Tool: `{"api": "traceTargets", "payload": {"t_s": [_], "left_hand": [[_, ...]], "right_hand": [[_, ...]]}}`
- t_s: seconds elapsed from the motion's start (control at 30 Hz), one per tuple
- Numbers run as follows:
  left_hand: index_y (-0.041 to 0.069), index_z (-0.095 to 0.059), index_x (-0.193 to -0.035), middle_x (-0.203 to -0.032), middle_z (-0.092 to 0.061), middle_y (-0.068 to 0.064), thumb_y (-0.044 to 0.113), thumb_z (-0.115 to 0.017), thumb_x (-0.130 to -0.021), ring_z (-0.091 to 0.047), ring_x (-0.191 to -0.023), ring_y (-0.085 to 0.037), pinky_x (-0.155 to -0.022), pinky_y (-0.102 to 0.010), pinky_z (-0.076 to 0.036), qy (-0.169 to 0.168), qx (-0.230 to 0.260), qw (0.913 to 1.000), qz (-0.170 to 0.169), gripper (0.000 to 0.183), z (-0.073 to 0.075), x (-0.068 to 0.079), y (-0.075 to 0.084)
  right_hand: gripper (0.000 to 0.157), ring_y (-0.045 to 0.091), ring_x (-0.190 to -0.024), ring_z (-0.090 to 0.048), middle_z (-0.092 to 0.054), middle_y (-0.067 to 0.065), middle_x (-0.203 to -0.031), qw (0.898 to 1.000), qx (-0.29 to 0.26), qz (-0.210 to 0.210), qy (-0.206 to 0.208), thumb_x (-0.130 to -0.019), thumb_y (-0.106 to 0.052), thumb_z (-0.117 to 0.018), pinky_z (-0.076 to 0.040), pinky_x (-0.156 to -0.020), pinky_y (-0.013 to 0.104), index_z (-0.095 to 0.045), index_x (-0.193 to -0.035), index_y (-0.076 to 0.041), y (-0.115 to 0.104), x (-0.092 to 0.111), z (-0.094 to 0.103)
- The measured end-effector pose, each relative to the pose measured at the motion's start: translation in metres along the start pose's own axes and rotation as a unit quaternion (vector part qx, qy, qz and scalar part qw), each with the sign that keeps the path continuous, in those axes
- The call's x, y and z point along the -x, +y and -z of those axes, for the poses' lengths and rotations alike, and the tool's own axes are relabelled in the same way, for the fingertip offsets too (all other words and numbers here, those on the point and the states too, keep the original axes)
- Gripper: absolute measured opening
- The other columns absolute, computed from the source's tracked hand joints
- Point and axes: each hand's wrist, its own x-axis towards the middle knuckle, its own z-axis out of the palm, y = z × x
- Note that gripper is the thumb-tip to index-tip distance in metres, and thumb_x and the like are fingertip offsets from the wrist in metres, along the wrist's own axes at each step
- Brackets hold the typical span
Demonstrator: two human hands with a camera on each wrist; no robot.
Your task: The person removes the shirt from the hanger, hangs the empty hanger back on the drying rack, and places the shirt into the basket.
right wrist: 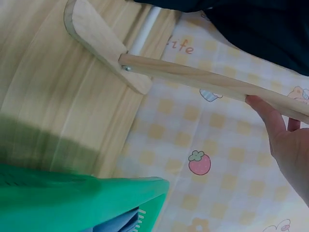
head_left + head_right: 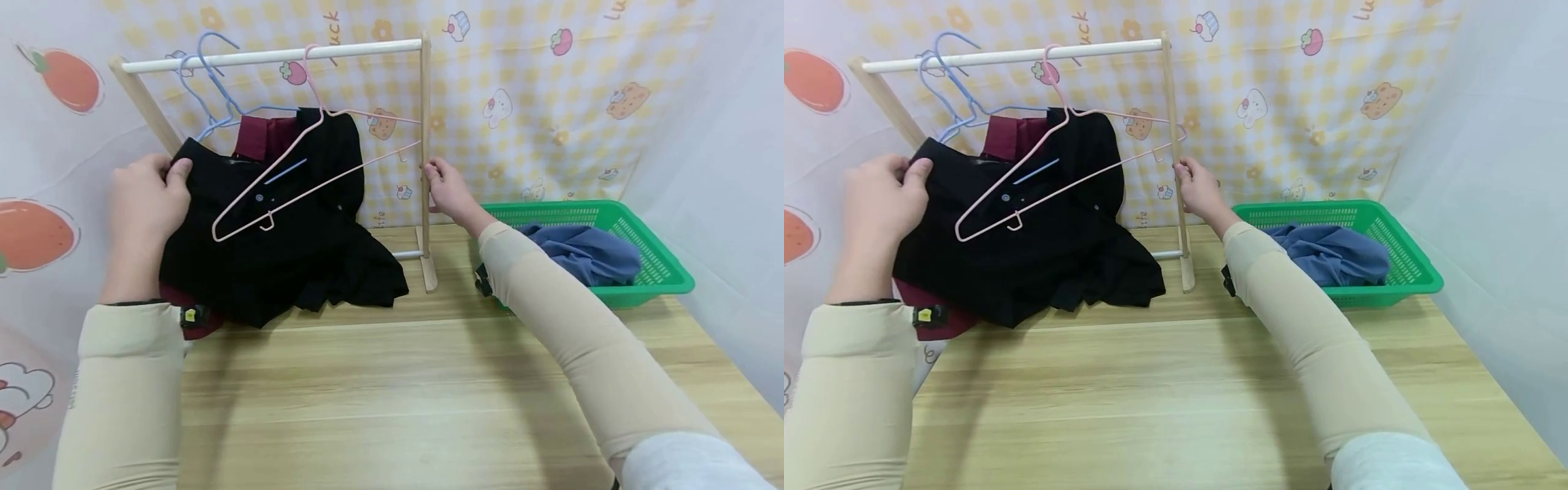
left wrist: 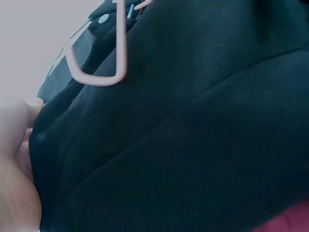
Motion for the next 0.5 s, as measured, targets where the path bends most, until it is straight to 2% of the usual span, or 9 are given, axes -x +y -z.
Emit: {"api": "traceTargets", "payload": {"t_s": [0.13, 0.27, 0.37, 0.5], "left_hand": [[-0.007, -0.066, -0.101, -0.089, -0.061, -0.033, 0.043, -0.042, -0.111, -0.054, -0.095, -0.044, -0.068, -0.043, -0.032, -0.001, 0.0, 0.9999, 0.014, 0.056, 0.01, 0.0, -0.003], [-0.007, -0.065, -0.098, -0.078, -0.057, -0.026, 0.043, -0.043, -0.111, -0.048, -0.086, -0.033, -0.066, -0.038, -0.032, 0.0, 0.006, 0.9998, 0.019, 0.056, 0.013, 0.011, -0.011], [-0.007, -0.066, -0.1, -0.082, -0.06, -0.028, 0.044, -0.043, -0.111, -0.047, -0.086, -0.032, -0.067, -0.036, -0.032, -0.003, 0.011, 0.9996, 0.024, 0.057, 0.011, 0.022, -0.02], [-0.005, -0.065, -0.106, -0.096, -0.064, -0.032, 0.045, -0.041, -0.111, -0.049, -0.09, -0.034, -0.069, -0.036, -0.034, -0.024, 0.016, 0.9991, 0.033, 0.056, 0.003, 0.04, -0.033]], "right_hand": [[0.043, 0.028, -0.107, -0.055, -0.053, 0.015, -0.134, 1.0, 0.01, 0.003, 0.01, -0.116, -0.038, -0.034, -0.063, -0.096, 0.055, -0.05, -0.148, -0.014, 0.003, -0.001, -0.002], [0.042, 0.035, -0.119, -0.059, -0.055, 0.018, -0.137, 1.0, 0.016, 0.006, 0.019, -0.116, -0.038, -0.034, -0.063, -0.095, 0.055, -0.052, -0.145, -0.013, 0.003, -0.001, -0.003], [0.04, 0.038, -0.125, -0.06, -0.055, 0.019, -0.135, 0.999, 0.02, 0.011, 0.025, -0.116, -0.038, -0.035, -0.063, -0.094, 0.056, -0.053, -0.143, -0.013, 0.001, -0.002, -0.004], [0.04, 0.037, -0.124, -0.061, -0.056, 0.019, -0.132, 0.999, 0.02, 0.009, 0.029, -0.116, -0.038, -0.035, -0.063, -0.094, 0.054, -0.054, -0.143, -0.015, 0.003, -0.001, -0.005]]}}
